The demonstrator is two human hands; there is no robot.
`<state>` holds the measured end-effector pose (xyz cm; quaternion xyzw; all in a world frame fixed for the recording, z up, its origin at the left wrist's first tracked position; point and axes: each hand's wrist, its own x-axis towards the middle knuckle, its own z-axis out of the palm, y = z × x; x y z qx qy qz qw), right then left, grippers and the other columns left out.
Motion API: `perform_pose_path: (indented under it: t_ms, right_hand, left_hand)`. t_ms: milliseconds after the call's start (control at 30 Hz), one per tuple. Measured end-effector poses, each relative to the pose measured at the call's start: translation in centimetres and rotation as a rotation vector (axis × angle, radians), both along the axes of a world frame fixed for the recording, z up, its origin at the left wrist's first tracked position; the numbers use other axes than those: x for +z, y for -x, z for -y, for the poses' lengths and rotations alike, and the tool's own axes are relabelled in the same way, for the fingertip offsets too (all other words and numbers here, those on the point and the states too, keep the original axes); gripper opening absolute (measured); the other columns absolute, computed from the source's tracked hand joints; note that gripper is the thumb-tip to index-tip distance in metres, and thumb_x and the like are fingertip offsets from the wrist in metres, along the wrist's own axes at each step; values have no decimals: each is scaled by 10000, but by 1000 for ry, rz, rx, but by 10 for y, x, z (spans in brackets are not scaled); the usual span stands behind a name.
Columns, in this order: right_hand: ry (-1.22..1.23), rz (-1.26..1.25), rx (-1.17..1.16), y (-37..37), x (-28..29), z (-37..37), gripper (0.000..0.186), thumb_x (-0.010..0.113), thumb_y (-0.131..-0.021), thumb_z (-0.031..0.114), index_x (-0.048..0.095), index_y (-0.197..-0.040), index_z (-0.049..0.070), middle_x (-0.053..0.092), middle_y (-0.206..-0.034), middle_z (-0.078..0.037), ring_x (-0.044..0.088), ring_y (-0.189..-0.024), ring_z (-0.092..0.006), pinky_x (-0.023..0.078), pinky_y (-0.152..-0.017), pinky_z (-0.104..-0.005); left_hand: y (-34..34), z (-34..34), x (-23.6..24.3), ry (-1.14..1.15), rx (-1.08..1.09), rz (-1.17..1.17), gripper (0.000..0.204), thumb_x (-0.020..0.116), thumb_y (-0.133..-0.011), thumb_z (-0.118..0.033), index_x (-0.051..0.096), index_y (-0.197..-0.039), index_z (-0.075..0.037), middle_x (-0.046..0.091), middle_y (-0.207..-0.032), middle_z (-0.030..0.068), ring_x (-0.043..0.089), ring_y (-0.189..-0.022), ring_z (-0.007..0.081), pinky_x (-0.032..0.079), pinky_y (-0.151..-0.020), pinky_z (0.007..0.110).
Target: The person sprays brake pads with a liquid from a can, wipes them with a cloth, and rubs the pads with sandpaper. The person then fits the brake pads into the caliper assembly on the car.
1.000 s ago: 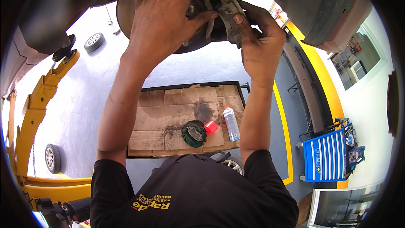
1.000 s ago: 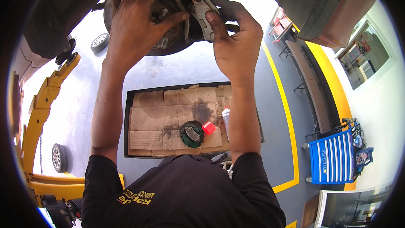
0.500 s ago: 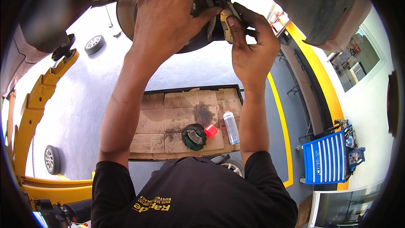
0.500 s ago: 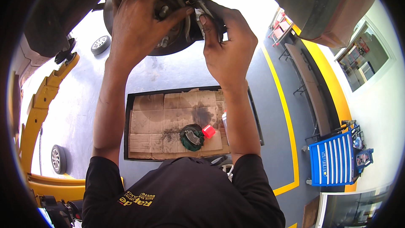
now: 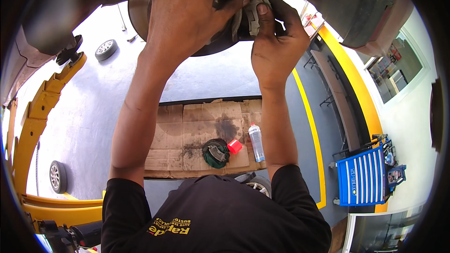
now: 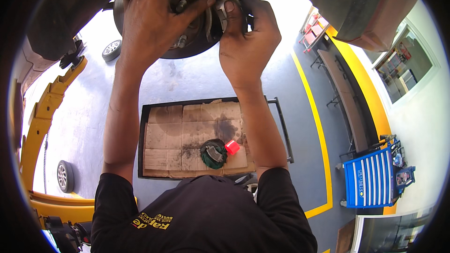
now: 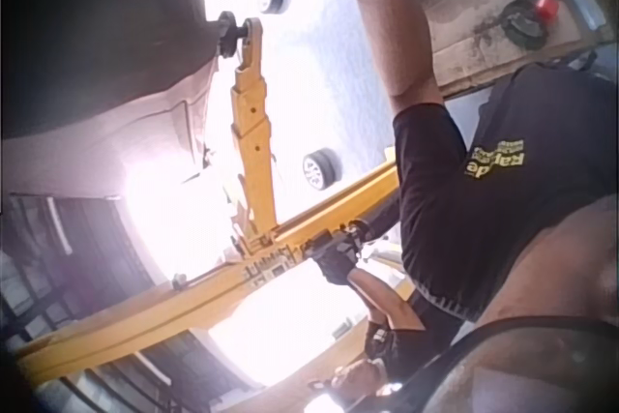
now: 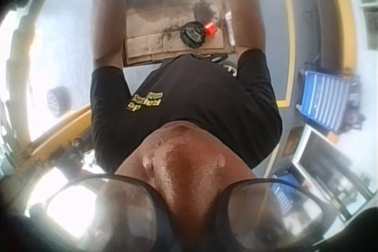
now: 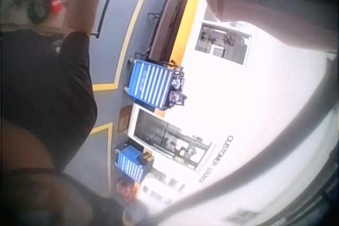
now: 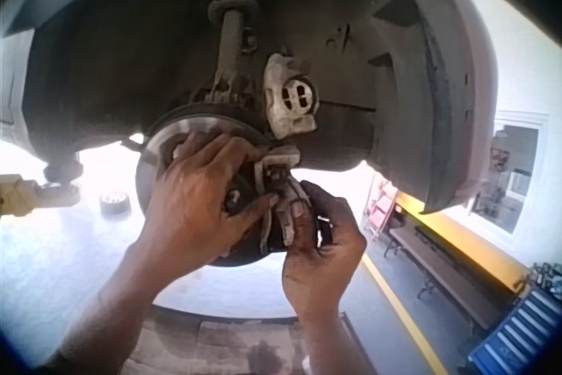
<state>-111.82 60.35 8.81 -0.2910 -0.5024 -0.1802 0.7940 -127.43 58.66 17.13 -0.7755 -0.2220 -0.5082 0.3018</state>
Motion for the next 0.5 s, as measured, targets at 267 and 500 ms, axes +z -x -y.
perform_pose_path:
  t_ms: [267,500]
  right_hand:
    - [-92,-123,124,18,0,-7,126,603,-989,-1,669,-1091,-32,682,-994,-125,676,-869,-240,520,-825,-343]
    - [-91,-138,53,22,5,-12,223,610,-1050,122,692,-1139,-66,756,-999,-119,692,-888,-152,544,-845,-291]
  left_hand:
    - [0,-6,2,-73,4,8,457,798,-820,-252,658,-1195,-32,685,-1210,174,605,-1211,372,404,-1106,483]
    - [1,-5,4,-12,32,30,442,789,-821,-275,669,-1176,-39,690,-1189,152,593,-1224,363,391,-1114,483]
